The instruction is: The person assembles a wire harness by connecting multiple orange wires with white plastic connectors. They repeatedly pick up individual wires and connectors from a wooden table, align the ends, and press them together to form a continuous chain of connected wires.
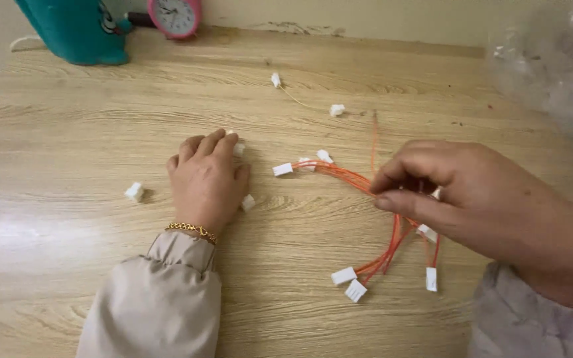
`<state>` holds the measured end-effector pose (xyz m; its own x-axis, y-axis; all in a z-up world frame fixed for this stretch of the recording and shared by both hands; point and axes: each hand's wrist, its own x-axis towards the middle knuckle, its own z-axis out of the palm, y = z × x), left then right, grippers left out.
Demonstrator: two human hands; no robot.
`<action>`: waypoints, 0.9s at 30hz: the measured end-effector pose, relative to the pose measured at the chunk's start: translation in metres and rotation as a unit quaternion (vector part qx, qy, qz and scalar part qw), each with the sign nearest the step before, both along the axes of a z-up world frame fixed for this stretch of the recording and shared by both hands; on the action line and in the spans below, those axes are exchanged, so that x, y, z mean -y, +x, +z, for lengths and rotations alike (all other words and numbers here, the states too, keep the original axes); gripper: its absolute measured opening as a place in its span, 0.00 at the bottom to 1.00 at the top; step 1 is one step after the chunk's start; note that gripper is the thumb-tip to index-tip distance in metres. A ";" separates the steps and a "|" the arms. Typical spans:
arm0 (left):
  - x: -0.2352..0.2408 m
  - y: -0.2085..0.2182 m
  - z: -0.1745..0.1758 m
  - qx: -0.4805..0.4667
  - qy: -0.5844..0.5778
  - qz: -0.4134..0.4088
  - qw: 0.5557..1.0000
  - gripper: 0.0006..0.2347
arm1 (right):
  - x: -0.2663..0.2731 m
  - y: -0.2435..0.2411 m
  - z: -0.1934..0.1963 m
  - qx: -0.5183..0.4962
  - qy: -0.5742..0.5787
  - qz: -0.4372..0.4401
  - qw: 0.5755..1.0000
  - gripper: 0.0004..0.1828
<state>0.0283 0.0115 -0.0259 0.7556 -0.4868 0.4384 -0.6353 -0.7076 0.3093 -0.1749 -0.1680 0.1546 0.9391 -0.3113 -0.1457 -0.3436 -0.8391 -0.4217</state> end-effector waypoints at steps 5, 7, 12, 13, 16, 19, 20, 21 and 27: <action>0.003 0.003 -0.011 0.057 -0.002 0.019 0.998 0.13 | 0.040 -0.030 -0.017 0.043 -0.053 0.066 0.996 0.08; 0.002 0.003 -0.011 0.064 -0.002 0.016 0.998 0.13 | 0.048 -0.040 -0.041 -0.018 -0.057 0.074 0.995 0.07; 0.002 0.005 -0.014 0.045 0.009 0.019 0.999 0.14 | 0.064 -0.064 -0.091 -0.031 -0.032 0.177 0.983 0.06; 0.003 0.005 -0.013 0.028 0.023 0.030 0.999 0.16 | 0.067 -0.069 -0.099 -0.005 -0.049 0.147 0.988 0.08; 0.001 0.005 -0.014 0.023 0.032 0.038 0.998 0.16 | 0.076 -0.074 -0.122 0.041 -0.093 0.113 0.988 0.13; 0.002 0.000 -0.008 0.016 0.031 0.029 0.999 0.14 | 0.075 -0.073 -0.134 0.076 -0.123 0.126 0.981 0.17; 0.002 -0.002 -0.006 -0.002 0.035 0.024 0.999 0.12 | 0.073 -0.072 -0.138 0.093 -0.127 0.143 0.977 0.19; 0.002 -0.001 -0.008 -0.002 0.033 0.026 0.999 0.12 | 0.073 -0.069 -0.140 0.094 -0.129 0.145 0.977 0.19; 0.002 0.001 -0.009 0.037 0.019 0.022 0.999 0.13 | 0.067 -0.049 -0.139 0.158 -0.145 0.187 0.959 0.08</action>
<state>0.0288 0.0091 -0.0351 0.7422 -0.4714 0.4764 -0.6243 -0.7449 0.2355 -0.2238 -0.2345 0.0154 0.9759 0.0705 0.2064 0.1096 -0.9767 -0.1847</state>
